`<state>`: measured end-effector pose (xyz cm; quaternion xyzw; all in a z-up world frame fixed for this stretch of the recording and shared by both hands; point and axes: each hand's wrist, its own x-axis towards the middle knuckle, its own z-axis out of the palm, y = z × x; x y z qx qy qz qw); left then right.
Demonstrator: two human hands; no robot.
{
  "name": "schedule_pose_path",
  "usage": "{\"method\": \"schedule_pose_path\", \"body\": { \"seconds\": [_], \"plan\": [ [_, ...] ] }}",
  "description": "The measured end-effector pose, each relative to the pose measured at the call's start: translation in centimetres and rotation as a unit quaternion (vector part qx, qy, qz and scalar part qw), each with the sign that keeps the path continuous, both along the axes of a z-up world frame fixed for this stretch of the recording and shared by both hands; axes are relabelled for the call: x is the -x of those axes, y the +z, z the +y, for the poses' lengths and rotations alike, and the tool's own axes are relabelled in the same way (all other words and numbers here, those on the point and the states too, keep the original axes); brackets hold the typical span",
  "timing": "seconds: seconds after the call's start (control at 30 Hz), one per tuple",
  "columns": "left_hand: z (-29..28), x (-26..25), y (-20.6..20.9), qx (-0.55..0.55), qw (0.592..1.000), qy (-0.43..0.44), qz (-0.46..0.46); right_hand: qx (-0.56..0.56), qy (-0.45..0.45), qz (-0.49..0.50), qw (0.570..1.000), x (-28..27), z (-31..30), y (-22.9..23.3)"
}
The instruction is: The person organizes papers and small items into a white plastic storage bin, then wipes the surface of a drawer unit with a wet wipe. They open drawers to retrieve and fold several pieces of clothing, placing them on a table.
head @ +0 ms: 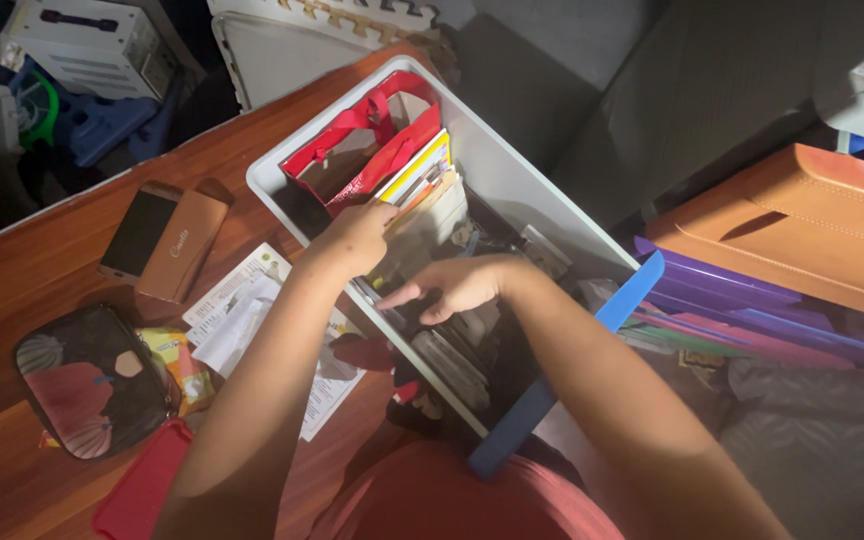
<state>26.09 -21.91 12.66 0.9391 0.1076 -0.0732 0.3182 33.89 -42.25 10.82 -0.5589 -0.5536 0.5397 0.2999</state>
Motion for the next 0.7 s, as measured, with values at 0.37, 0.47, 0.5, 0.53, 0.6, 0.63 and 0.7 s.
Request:
{"method": "schedule_pose_path", "body": {
  "seconds": [0.37, 0.47, 0.5, 0.53, 0.6, 0.63, 0.7],
  "plan": [
    [-0.1, 0.0, 0.0, 0.003, 1.000, -0.003, 0.003, 0.098, -0.181, -0.139, 0.969, 4.4, 2.2, 1.2],
    [-0.4, 0.4, 0.5, -0.004, 0.999, -0.014, -0.043, 0.023, -0.179, -0.151, 0.972, 4.7, 2.6, -1.6],
    [-0.6, 0.4, 0.6, -0.010, 0.998, -0.019, -0.066, 0.003, -0.182, -0.151, 0.972, 4.5, 2.6, -2.6],
    [-0.7, 0.3, 0.8, -0.014, 0.995, -0.025, -0.091, 0.038, -0.193, -0.177, 0.964, 4.4, 2.7, -3.6],
    [-1.1, 0.2, 1.2, -0.023, 0.998, 0.003, -0.061, 0.108, -0.211, -0.228, 0.944, 4.2, 3.2, -5.1],
    [-1.1, 0.3, 1.4, -0.028, 0.998, 0.017, -0.046, 0.070, -0.209, -0.242, 0.945, 4.1, 3.4, -5.4],
    [-1.3, 0.7, 1.6, -0.017, 0.992, 0.033, -0.122, -0.005, -0.206, -0.267, 0.941, 3.7, 3.4, -5.4]
  ]
}}
